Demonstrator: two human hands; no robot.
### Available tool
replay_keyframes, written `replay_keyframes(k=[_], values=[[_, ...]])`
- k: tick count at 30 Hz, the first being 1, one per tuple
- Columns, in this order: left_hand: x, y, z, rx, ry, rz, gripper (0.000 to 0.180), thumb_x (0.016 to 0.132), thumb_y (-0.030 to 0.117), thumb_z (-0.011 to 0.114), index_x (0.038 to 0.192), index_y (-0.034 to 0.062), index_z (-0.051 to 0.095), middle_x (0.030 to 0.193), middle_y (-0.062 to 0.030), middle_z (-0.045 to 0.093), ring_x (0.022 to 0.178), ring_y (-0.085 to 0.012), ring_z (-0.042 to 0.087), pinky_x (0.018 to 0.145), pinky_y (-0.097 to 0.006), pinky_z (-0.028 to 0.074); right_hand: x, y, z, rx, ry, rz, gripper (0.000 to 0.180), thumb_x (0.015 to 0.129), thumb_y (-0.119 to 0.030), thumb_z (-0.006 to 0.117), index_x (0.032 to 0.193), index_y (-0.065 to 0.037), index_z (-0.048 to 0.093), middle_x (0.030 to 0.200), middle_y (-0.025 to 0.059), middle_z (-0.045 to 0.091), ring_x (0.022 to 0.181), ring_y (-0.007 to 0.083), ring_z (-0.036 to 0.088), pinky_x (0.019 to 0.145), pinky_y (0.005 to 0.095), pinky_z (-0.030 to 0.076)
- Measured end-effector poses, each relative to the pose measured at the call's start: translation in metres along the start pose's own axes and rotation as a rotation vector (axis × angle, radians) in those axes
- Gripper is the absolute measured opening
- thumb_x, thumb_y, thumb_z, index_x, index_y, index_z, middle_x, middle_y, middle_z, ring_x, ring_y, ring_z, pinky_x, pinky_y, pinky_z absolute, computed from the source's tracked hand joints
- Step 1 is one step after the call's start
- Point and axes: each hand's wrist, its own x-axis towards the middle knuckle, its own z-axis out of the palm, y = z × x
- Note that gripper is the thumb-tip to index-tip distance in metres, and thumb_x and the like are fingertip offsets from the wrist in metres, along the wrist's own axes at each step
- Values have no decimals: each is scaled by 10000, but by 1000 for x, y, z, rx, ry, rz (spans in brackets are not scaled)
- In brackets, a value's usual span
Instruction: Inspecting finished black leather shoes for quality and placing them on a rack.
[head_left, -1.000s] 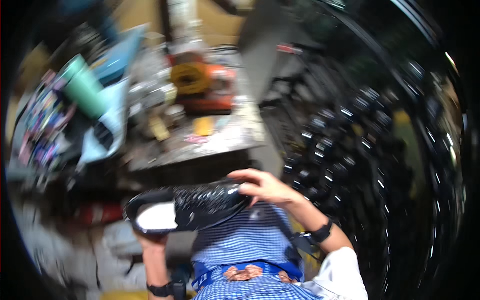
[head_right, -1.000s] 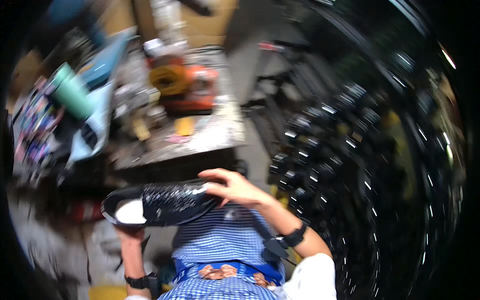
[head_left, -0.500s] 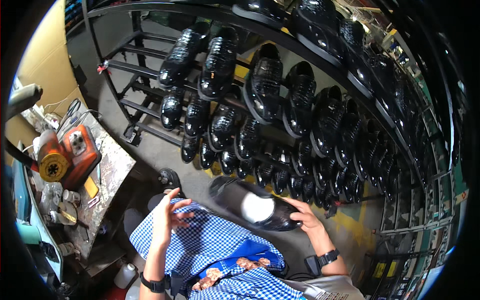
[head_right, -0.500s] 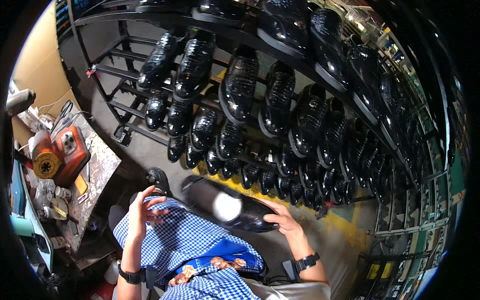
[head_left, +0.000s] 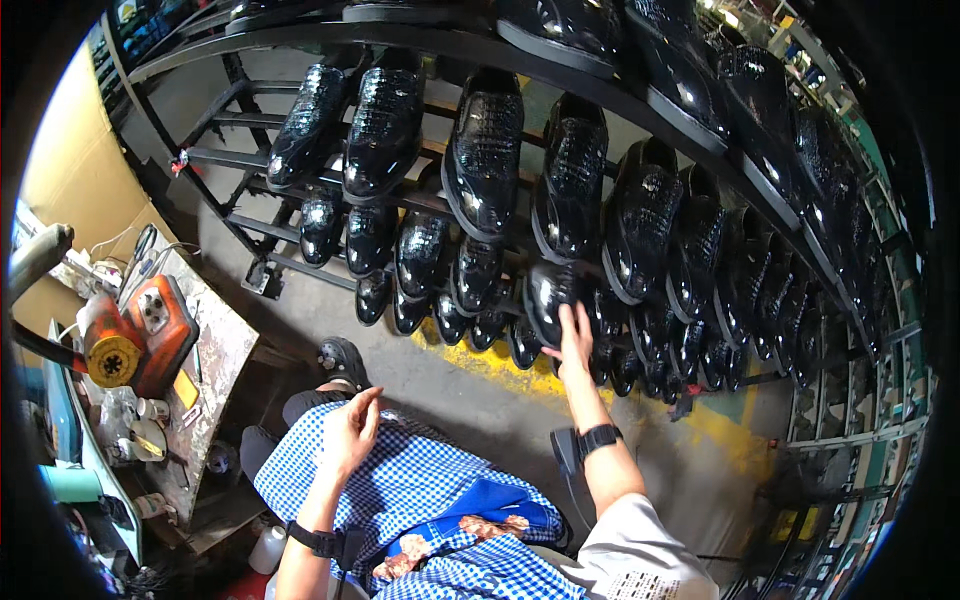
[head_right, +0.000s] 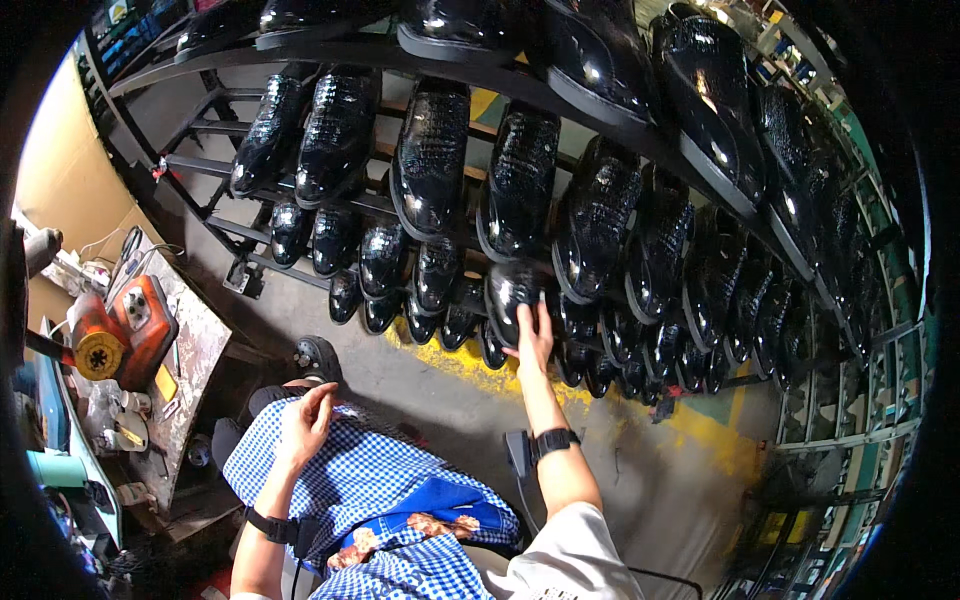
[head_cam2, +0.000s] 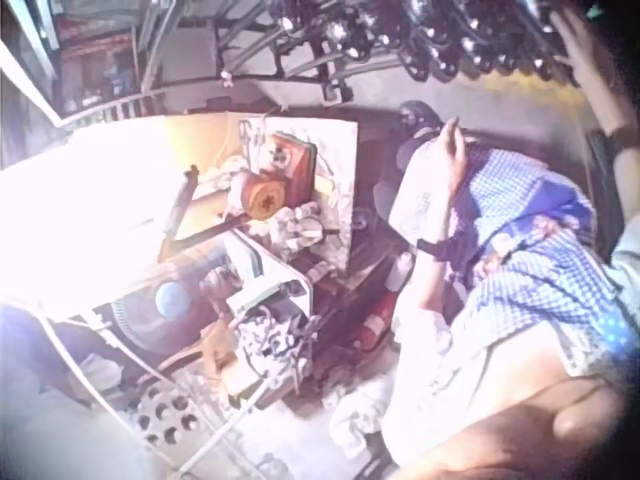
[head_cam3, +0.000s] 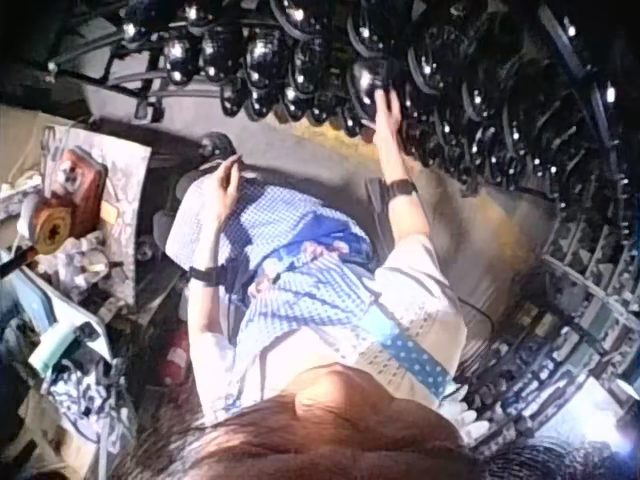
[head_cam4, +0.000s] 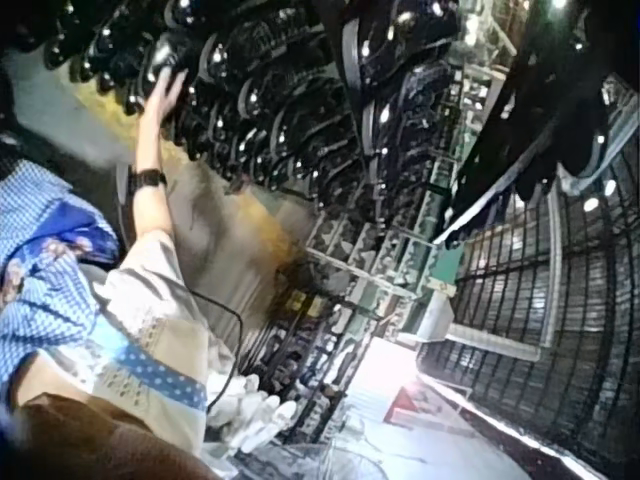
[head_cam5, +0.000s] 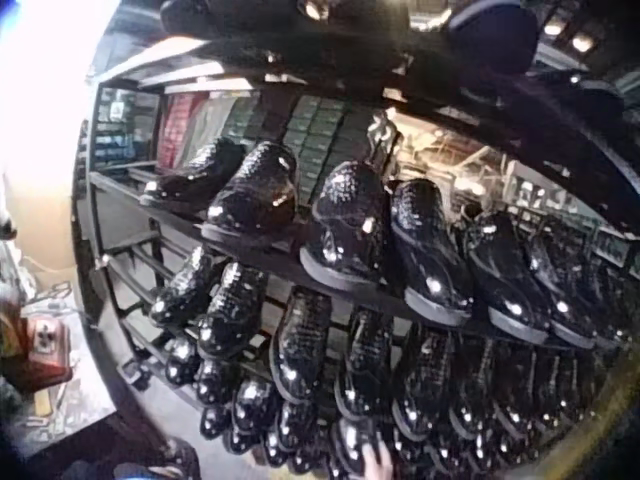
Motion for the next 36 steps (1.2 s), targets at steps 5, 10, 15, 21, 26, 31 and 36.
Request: replay_keyframes(k=[5, 10, 15, 21, 26, 31, 36], values=[[-2, -2, 1, -109, 44, -27, 239, 907, 107, 493, 1114, 31, 584, 739, -70, 650, 572, -92, 573, 552, -217, 457, 30, -8, -37, -919, 456, -602, 631, 727, -491, 680, 1200, -100, 533, 1038, 165, 558, 979, 317, 520, 847, 410, 403], [-2, 41, -20, -823, -66, -238, 274, 958, 187, 431, 1110, -6, 551, 739, -125, 646, 627, -174, 625, 563, -252, 506, 72, -17, -59, -988, 304, -225, 999, 629, -637, 659, 1332, -9, 328, 1232, 264, 480, 1143, 412, 448, 1001, 457, 308], [-17, 133, -61, -1111, -145, 87, 230, 911, 163, 478, 939, -51, 558, 645, -201, 594, 511, -276, 598, 479, -348, 507, 81, -13, -55, -1097, 298, -272, 1037, 569, -570, 724, 1317, 14, 305, 1176, 288, 511, 1093, 404, 492, 978, 437, 333], [-39, 223, -101, -1187, -817, 198, 431, 933, 325, 406, 1201, -12, 428, 965, -202, 598, 857, -284, 604, 792, -397, 474, 44, -22, -72, -359, 204, -288, 723, 654, -263, 776, 1251, -39, 437, 1151, 123, 555, 1027, 260, 549, 767, 417, 481], [-43, 258, -87, -1519, -1259, 227, 522, 961, 407, 324, 1349, 58, 327, 1077, -140, 590, 970, -228, 585, 857, -329, 445, -46, -18, -113, -105, 77, -199, 739, 695, -75, 712, 1342, -55, 355, 1298, 117, 420, 1122, 293, 473, 848, 472, 458], [-50, 267, -85, -1933, -1330, 165, 520, 972, 396, 285, 1330, 22, 334, 1014, -124, 609, 931, -193, 591, 820, -295, 456, -109, -6, -99, -531, -96, -512, 760, 673, -56, 701, 1343, -31, 343, 1301, 136, 411, 1143, 296, 455, 904, 450, 416], [-59, 253, -99, -1937, -1170, 320, 536, 974, 406, 255, 1331, 11, 322, 985, -118, 611, 868, -168, 596, 761, -286, 468, -151, -22, -62, -813, -459, -805, 780, 652, -36, 689, 1345, -8, 332, 1304, 154, 402, 1164, 299, 437, 959, 429, 374]])
